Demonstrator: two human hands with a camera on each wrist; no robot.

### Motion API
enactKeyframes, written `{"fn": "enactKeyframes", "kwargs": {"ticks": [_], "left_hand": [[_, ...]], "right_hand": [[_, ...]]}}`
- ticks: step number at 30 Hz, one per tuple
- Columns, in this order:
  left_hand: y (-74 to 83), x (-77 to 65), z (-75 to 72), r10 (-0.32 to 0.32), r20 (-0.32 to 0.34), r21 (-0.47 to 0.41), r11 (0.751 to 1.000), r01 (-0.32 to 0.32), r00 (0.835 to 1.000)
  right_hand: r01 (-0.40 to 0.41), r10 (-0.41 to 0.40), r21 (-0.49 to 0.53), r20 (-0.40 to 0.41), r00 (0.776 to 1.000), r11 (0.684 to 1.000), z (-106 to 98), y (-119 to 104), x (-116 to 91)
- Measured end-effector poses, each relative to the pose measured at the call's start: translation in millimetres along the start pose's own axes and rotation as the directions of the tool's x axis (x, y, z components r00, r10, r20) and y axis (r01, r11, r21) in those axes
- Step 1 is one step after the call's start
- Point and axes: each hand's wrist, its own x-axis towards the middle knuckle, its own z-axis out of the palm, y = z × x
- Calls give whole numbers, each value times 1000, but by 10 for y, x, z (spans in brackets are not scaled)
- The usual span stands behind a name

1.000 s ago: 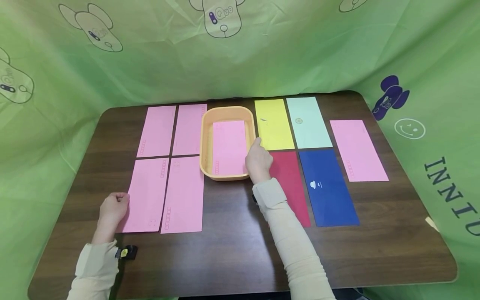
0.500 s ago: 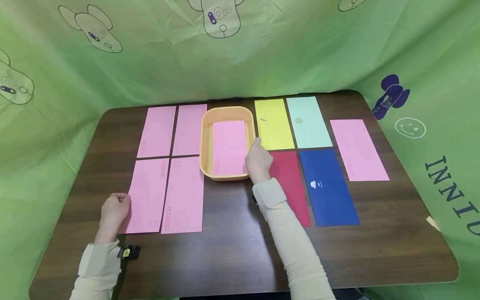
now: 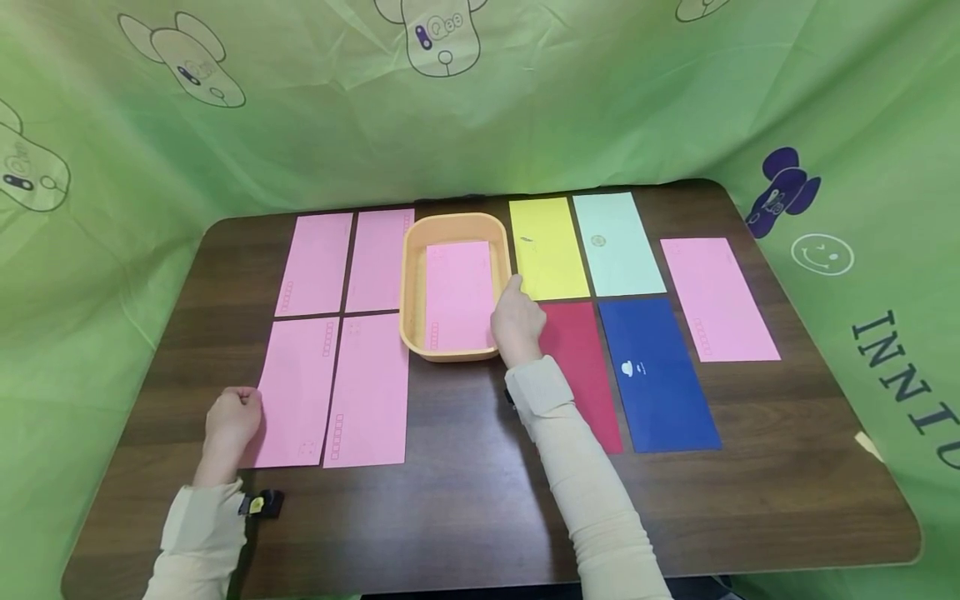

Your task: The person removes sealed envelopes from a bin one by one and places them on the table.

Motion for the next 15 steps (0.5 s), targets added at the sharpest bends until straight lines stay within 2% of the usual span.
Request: {"fn": "enactKeyframes", "kwargs": {"ticks": [15], "left_hand": [[31,-1,13,-79,-13,22,997,80,997]], "right_hand": [[8,-8,4,-1,1000,1000,-8,5,-10]]}}
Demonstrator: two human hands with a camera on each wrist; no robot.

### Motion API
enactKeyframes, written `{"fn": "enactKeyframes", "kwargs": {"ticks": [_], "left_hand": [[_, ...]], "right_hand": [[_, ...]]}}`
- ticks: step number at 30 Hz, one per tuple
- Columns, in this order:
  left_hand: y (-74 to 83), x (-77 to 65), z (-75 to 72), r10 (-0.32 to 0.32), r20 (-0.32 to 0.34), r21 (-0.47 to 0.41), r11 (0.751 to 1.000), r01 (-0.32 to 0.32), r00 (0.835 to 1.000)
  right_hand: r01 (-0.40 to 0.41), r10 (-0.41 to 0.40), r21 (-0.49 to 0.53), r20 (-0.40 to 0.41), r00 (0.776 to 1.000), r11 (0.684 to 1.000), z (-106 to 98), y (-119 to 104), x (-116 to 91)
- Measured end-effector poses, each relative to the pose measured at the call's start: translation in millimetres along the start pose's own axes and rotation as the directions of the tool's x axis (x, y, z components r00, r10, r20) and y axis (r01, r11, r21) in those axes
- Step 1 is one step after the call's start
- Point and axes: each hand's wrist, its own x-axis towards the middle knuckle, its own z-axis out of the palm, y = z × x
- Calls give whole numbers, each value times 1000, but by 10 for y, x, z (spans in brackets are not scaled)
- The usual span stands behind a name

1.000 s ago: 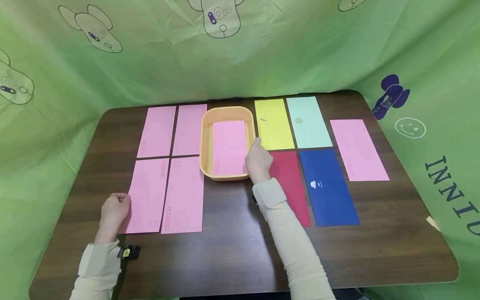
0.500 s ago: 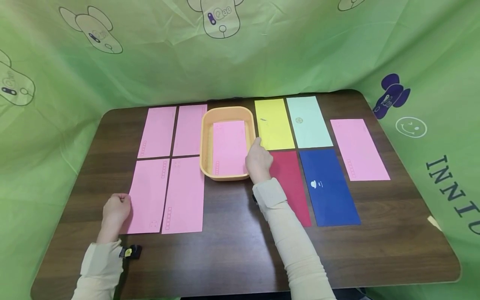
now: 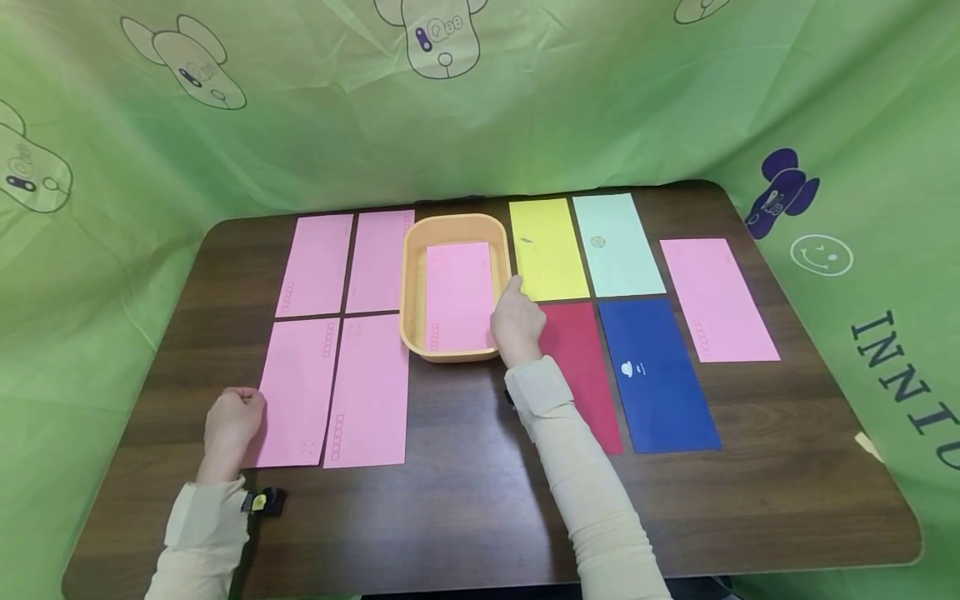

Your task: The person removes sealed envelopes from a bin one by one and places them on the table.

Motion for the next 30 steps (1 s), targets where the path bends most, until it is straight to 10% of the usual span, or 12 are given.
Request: {"fn": "enactKeyframes", "kwargs": {"ticks": [30], "left_hand": [[32,-30,-55,51,-20,-26,998,-52,998]], "right_hand": [[-20,19,5,22,1000,1000,0,3,24]]}}
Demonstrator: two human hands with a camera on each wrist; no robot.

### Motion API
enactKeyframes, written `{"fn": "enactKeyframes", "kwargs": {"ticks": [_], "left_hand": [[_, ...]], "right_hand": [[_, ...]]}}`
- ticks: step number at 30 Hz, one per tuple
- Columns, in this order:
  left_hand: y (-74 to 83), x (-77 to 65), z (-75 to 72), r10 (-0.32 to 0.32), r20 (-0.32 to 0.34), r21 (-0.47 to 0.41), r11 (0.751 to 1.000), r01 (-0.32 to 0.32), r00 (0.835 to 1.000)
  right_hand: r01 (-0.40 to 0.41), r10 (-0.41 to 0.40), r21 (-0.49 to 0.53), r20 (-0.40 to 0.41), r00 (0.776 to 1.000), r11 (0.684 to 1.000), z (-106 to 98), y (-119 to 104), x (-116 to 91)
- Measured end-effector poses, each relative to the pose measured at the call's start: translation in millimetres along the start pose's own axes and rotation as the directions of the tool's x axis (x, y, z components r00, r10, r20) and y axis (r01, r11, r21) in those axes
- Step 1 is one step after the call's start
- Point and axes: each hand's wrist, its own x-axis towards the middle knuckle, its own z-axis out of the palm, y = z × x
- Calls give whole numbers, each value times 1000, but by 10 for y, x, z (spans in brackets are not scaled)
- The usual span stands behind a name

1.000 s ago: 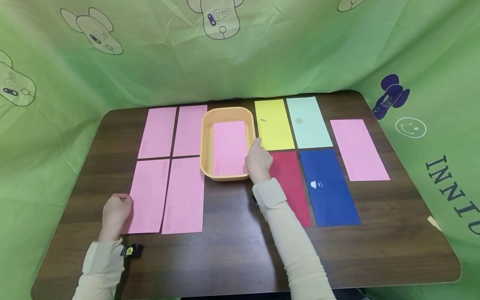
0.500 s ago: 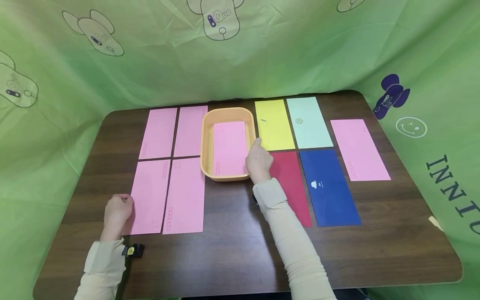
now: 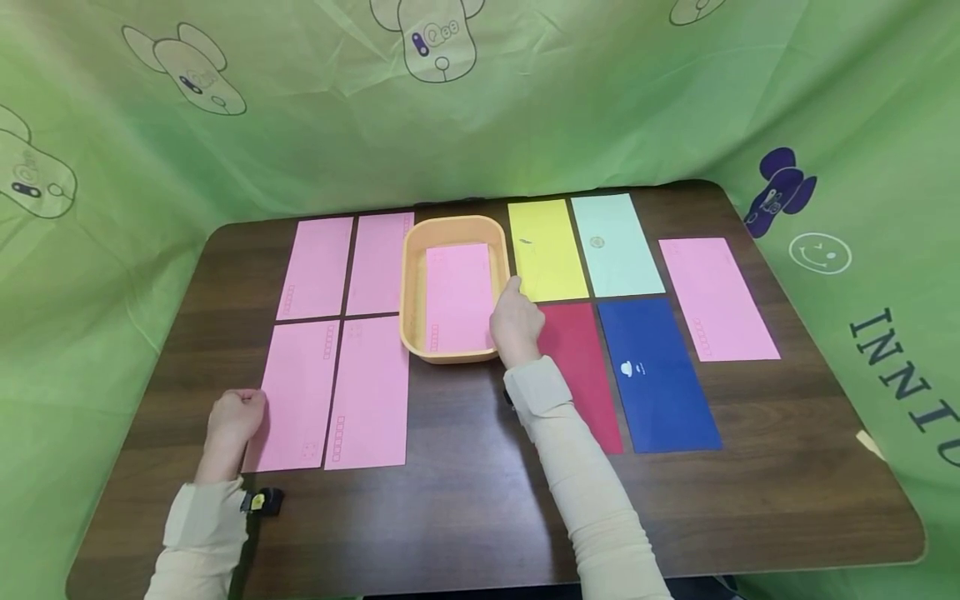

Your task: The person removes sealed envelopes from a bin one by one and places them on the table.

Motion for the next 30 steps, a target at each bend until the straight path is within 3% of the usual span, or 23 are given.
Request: {"fn": "enactKeyframes", "kwargs": {"ticks": [5,10,18,24,30], "left_hand": [[121,-34,-35,44,-76,-83,995,-50,996],[377,-64,-46,115,-121,-131,983,-131,986],[871,-147,40,270,-90,-178,943,-282,959],[1268,-226,211,394,-72,-154,903,-401,916],[1684,-274,384,522,-29,-69,850,-523,852]], "right_hand": [[1,-1,0,5,1000,1000,-1,-12,-10],[0,0,-3,6,1000,1000,-9,-10,-12],[9,-9,-7,8,1000,1000,-7,-8,-8],[8,-8,-10,7,1000,1000,-16,-19,-16],[4,-4,-22,16,1000,1000,-23,-18,-12]]}}
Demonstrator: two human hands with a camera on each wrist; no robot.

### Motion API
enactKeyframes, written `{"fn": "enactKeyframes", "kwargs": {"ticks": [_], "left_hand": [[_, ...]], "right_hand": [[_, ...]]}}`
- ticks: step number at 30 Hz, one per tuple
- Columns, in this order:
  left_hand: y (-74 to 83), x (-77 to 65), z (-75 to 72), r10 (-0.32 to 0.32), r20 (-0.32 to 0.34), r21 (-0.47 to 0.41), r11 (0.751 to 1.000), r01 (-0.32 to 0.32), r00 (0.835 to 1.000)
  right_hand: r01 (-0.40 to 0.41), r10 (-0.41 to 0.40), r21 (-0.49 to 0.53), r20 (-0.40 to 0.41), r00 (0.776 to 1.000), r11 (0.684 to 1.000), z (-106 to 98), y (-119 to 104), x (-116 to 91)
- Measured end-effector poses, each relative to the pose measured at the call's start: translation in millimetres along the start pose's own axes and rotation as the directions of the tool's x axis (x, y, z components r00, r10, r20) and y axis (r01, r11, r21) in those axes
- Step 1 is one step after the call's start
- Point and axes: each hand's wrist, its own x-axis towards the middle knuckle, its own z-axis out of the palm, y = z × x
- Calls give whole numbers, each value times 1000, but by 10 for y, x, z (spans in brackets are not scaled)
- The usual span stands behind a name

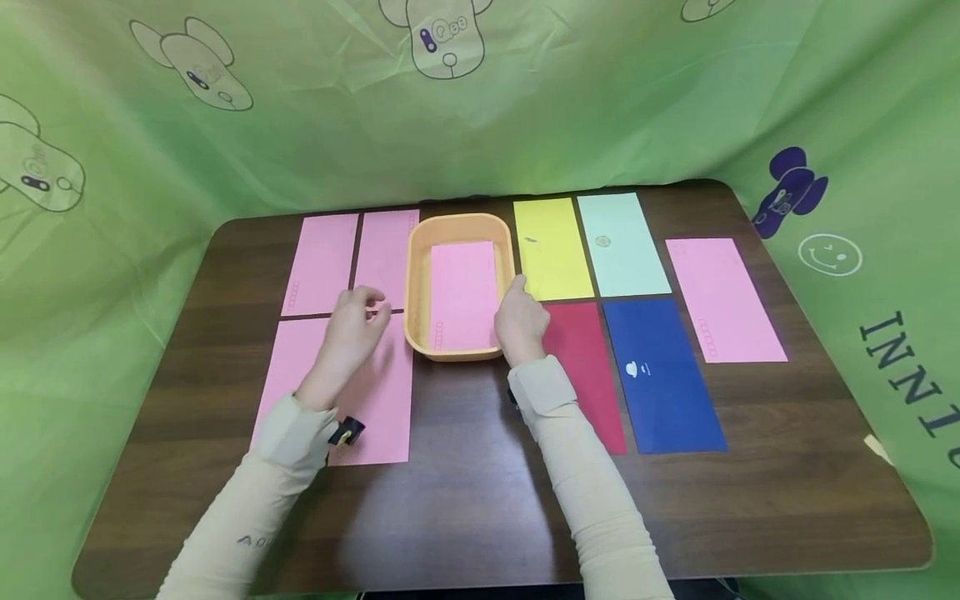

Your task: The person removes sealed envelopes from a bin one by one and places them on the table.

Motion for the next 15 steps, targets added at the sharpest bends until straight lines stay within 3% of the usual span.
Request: {"fn": "enactKeyframes", "kwargs": {"ticks": [6,15], "left_hand": [[256,131,214,88,35,146,985,-93,995],[407,267,453,107,158,336,929,-155,982]], "right_hand": [[2,-2,4,-14,1000,1000,1,5,-5],[0,0,5,-12,1000,1000,19,3,6]]}}
